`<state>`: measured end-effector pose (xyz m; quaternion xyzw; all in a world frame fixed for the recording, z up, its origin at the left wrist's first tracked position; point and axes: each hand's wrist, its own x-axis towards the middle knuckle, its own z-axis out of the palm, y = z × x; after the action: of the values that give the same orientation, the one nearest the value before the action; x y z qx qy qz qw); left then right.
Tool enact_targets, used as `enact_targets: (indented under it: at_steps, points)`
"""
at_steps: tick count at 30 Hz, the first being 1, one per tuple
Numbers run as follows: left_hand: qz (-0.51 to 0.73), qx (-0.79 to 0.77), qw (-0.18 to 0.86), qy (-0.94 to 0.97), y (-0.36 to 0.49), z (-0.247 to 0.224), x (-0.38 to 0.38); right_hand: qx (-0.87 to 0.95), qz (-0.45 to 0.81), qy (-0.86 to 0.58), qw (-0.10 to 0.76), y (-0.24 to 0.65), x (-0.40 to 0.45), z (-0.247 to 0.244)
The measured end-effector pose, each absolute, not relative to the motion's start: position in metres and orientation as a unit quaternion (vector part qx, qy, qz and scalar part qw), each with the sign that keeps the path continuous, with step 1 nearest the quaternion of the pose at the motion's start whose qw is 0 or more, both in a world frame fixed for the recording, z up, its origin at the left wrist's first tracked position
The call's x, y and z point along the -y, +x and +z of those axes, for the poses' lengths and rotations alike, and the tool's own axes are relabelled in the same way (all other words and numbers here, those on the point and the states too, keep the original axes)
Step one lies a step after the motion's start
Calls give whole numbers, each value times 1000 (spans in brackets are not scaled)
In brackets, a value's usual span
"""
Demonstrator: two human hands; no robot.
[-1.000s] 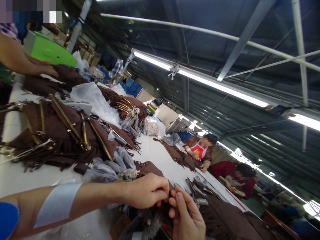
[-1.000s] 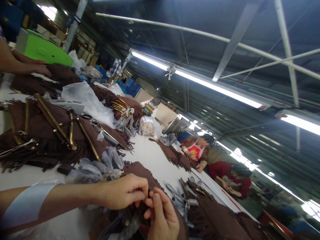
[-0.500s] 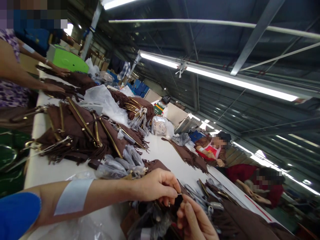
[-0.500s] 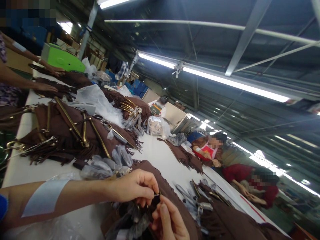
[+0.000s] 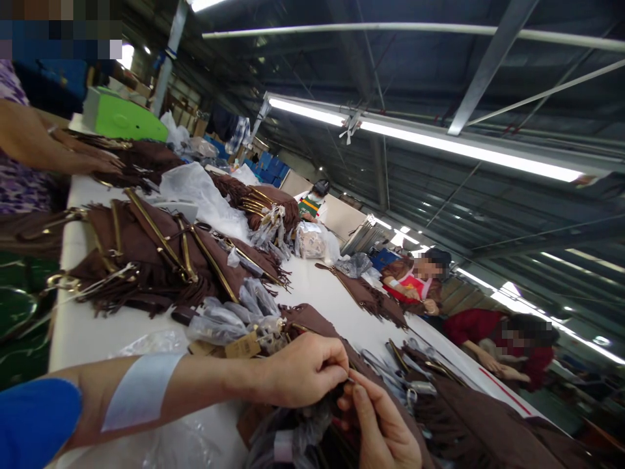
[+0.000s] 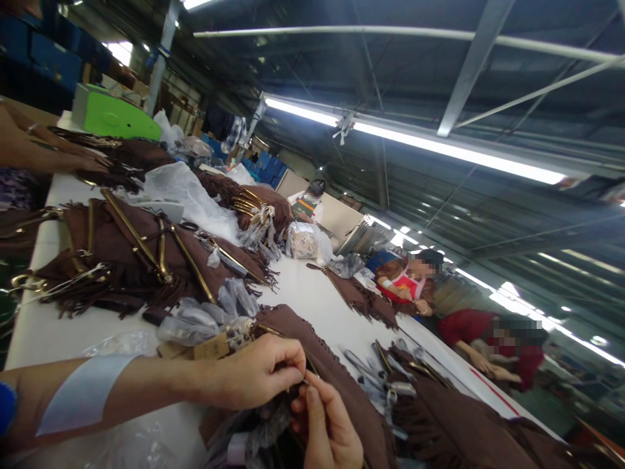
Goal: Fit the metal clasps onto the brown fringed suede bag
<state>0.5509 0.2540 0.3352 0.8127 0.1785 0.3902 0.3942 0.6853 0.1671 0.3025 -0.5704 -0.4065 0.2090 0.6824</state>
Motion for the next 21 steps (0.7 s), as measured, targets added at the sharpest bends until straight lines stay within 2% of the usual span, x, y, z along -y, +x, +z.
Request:
enact_targets:
  at_steps: [7, 12, 21]
  points:
    - [402, -201, 339, 827, 550, 333, -253, 425, 169, -595, 661, 683, -169, 298]
    - [400, -195, 332, 832, 549, 334, -255, 391, 171, -589, 686, 684, -169, 300]
    - [406, -190, 329, 831, 550, 329, -257, 423, 187, -607, 646, 686, -171, 292]
